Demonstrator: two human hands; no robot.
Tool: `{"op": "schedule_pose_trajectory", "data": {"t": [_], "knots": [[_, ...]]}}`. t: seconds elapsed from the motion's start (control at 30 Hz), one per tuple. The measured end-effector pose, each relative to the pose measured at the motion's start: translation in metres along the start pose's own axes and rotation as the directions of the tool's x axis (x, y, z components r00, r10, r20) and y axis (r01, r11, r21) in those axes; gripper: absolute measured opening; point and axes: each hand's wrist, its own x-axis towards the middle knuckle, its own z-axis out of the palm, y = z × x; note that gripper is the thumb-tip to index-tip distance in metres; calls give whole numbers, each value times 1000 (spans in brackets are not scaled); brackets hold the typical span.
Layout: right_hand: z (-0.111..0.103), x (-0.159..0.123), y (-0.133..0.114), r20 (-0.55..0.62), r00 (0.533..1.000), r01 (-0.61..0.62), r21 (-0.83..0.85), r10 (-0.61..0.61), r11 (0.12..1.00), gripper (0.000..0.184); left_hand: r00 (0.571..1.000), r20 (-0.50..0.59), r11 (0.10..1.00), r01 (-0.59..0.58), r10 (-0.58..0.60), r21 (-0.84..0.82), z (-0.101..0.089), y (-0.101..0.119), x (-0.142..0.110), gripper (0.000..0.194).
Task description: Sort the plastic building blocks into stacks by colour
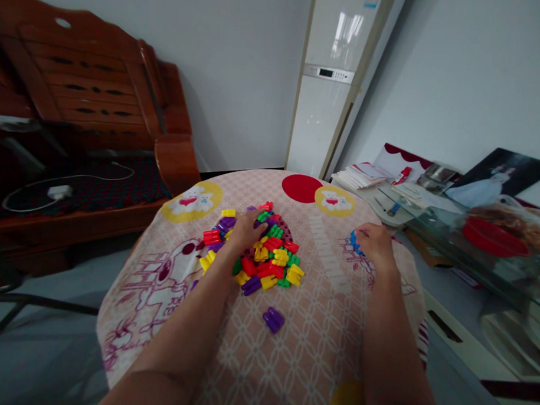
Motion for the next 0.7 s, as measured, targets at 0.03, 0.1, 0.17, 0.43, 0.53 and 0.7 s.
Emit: {"op": "schedule_pose_trajectory", "data": {"t": [0.03,0.1,0.17,0.43,0.53,0.7], "knots": [[4,-1,-10,27,999,29,32,-30,999,23,998,44,999,-41,39,35,5,1,-2,47],[13,-3,-29,77,994,76,78,-82,994,23,989,117,991,-104,94,85,13,5,-5,49],[21,-7,-44,113,981,144,103,-156,984,23,981,153,984,-134,115,116,13,11,-7,45],[43,-15,-69,57,952,295,89,-300,951,26,997,-55,998,56,-56,-4,-59,9,-1,26],[50,-22,-81,49,952,297,97,-302,950,27,947,-265,976,206,-181,72,-89,-20,-6,21],[70,-24,-113,51,936,337,146,-348,930,31,932,-12,907,355,-361,226,-106,-55,-20,14]]}}
